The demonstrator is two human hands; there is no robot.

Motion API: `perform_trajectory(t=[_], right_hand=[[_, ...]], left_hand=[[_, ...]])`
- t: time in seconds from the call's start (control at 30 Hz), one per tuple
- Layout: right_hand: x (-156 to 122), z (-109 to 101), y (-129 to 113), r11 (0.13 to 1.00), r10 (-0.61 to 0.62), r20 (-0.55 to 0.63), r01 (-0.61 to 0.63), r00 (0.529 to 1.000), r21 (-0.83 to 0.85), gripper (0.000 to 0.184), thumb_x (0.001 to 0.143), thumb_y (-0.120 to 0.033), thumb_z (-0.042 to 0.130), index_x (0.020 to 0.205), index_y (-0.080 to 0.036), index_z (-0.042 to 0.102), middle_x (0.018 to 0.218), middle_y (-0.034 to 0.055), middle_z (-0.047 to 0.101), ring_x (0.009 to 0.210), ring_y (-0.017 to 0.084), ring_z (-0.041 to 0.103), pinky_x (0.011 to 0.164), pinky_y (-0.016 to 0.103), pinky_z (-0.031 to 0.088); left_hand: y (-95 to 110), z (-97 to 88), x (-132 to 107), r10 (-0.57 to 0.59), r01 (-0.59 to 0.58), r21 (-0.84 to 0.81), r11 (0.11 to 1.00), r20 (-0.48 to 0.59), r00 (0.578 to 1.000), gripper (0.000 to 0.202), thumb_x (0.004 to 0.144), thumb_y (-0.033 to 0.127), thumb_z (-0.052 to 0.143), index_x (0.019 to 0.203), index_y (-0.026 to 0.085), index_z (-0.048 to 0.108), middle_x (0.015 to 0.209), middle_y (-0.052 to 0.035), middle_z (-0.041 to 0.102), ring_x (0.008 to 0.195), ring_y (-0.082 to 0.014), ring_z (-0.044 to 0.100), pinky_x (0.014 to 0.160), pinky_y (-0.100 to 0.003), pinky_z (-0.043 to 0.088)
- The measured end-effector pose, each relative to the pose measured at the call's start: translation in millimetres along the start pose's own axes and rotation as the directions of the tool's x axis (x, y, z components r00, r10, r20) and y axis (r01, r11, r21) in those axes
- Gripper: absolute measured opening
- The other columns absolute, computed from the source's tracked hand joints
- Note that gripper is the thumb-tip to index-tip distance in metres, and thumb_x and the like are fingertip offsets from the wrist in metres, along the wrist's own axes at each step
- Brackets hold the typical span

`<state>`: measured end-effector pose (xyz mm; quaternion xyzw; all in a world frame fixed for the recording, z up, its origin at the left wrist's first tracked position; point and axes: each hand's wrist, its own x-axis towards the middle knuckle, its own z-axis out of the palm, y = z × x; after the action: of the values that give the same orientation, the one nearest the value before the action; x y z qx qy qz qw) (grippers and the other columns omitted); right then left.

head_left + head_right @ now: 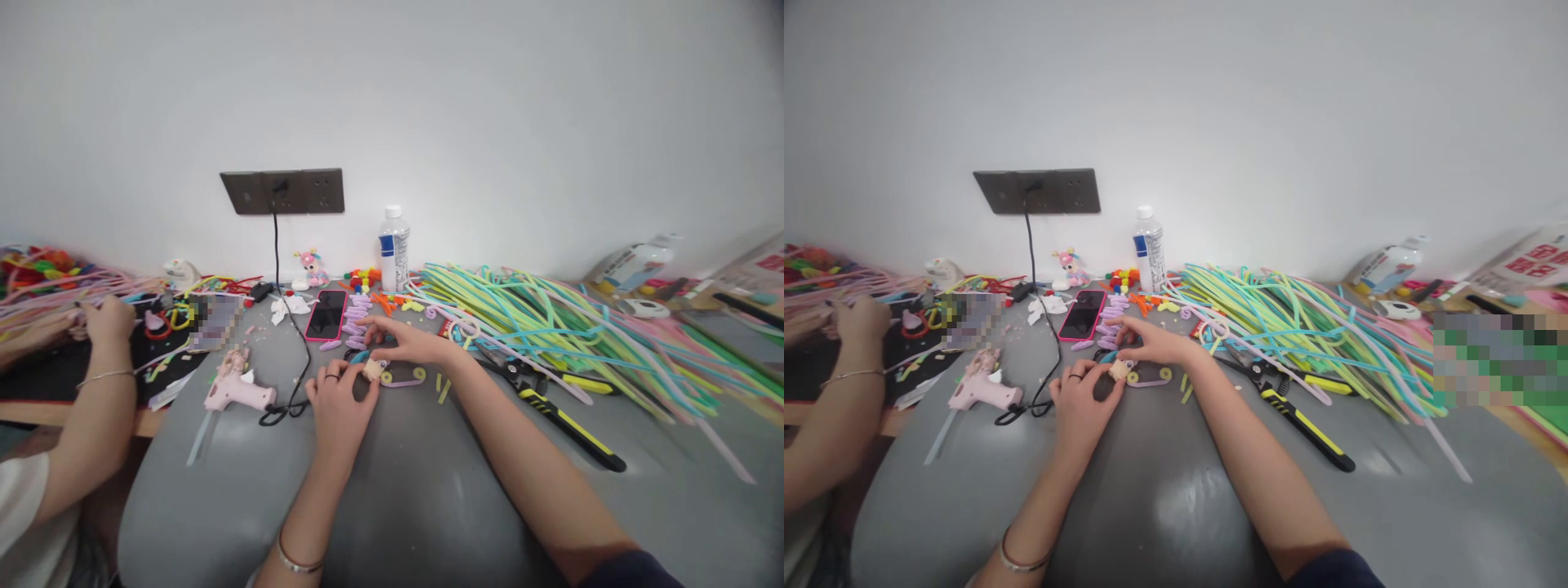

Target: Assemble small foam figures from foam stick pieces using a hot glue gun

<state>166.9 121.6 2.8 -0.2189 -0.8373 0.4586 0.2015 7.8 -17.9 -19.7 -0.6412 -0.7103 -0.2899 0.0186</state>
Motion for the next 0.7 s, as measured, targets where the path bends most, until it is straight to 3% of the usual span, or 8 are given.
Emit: perform_trajectory(t=[0.13, 0.27, 0.4, 0.47, 0.53, 0.7], right_hand=[[-1, -2, -6, 0.988, 0.004, -0.143, 0.018, 0.990, 0.152, 0.052, 0.095, -0.045, 0.061, 0.140, -0.022, 0.054, 0.112, 0.0072, 0.063, 0.102, 0.021, 0.058, 0.093, 0.037, 0.048], [0, -4, -7, 0.949, -0.033, -0.343, 0.137, 0.939, 0.283, 0.041, 0.099, -0.048, 0.053, 0.130, -0.023, 0.063, 0.112, 0.0065, 0.067, 0.104, 0.021, 0.059, 0.095, 0.036, 0.044], [4, -2, -4, 0.852, 0.001, -0.356, 0.186, 0.934, 0.490, 0.042, 0.096, -0.053, 0.058, 0.123, -0.023, 0.069, 0.105, 0.0056, 0.071, 0.094, 0.020, 0.061, 0.084, 0.032, 0.043], [5, 0, -3, 0.784, 0.033, -0.331, 0.181, 0.943, 0.594, 0.045, 0.091, -0.055, 0.063, 0.121, -0.022, 0.071, 0.103, 0.0058, 0.072, 0.090, 0.019, 0.062, 0.078, 0.030, 0.043], [4, 1, -4, 0.743, 0.036, -0.330, 0.195, 0.943, 0.640, 0.048, 0.086, -0.057, 0.070, 0.120, -0.022, 0.072, 0.101, 0.0058, 0.073, 0.087, 0.019, 0.062, 0.075, 0.029, 0.043], [0, 5, -4, 0.721, 0.034, -0.412, 0.263, 0.911, 0.641, 0.043, 0.080, -0.054, 0.078, 0.112, -0.025, 0.075, 0.105, 0.0054, 0.074, 0.091, 0.019, 0.065, 0.077, 0.029, 0.045]], left_hand=[[1, -2.2, 0, -0.021, 0.020, -0.037, 0.999, -0.034, 0.999, 0.015, 0.087, 0.030, 0.070, 0.100, 0.026, 0.075, 0.100, -0.0049, 0.071, 0.098, -0.0263, 0.062, 0.086, -0.041, 0.033], [-1, -4.4, 1, -0.007, -0.011, -0.097, 0.995, -0.187, 0.982, 0.016, 0.086, 0.026, 0.070, 0.101, 0.024, 0.073, 0.097, -0.0047, 0.071, 0.093, -0.0263, 0.063, 0.085, -0.040, 0.034], [1, -4.7, 12, 0.026, -0.136, -0.257, 0.957, -0.390, 0.921, 0.012, 0.085, 0.025, 0.070, 0.096, 0.022, 0.068, 0.090, -0.0032, 0.070, 0.083, -0.0225, 0.063, 0.081, -0.037, 0.036], [7, -2.4, 22, -0.012, -0.180, -0.385, 0.905, -0.446, 0.895, 0.011, 0.085, 0.027, 0.069, 0.094, 0.022, 0.065, 0.087, -0.0022, 0.068, 0.079, -0.0204, 0.061, 0.080, -0.035, 0.039], [16, 2.6, 34, -0.101, -0.169, -0.523, 0.835, -0.448, 0.888, 0.011, 0.086, 0.029, 0.067, 0.092, 0.022, 0.062, 0.084, -0.0016, 0.066, 0.077, -0.0191, 0.059, 0.078, -0.033, 0.041], [34, 22.6, 62, -0.263, -0.104, -0.785, 0.610, -0.324, 0.909, 0.020, 0.083, 0.036, 0.070, 0.093, 0.021, 0.061, 0.085, -0.0022, 0.063, 0.077, -0.0188, 0.059, 0.075, -0.031, 0.047]])
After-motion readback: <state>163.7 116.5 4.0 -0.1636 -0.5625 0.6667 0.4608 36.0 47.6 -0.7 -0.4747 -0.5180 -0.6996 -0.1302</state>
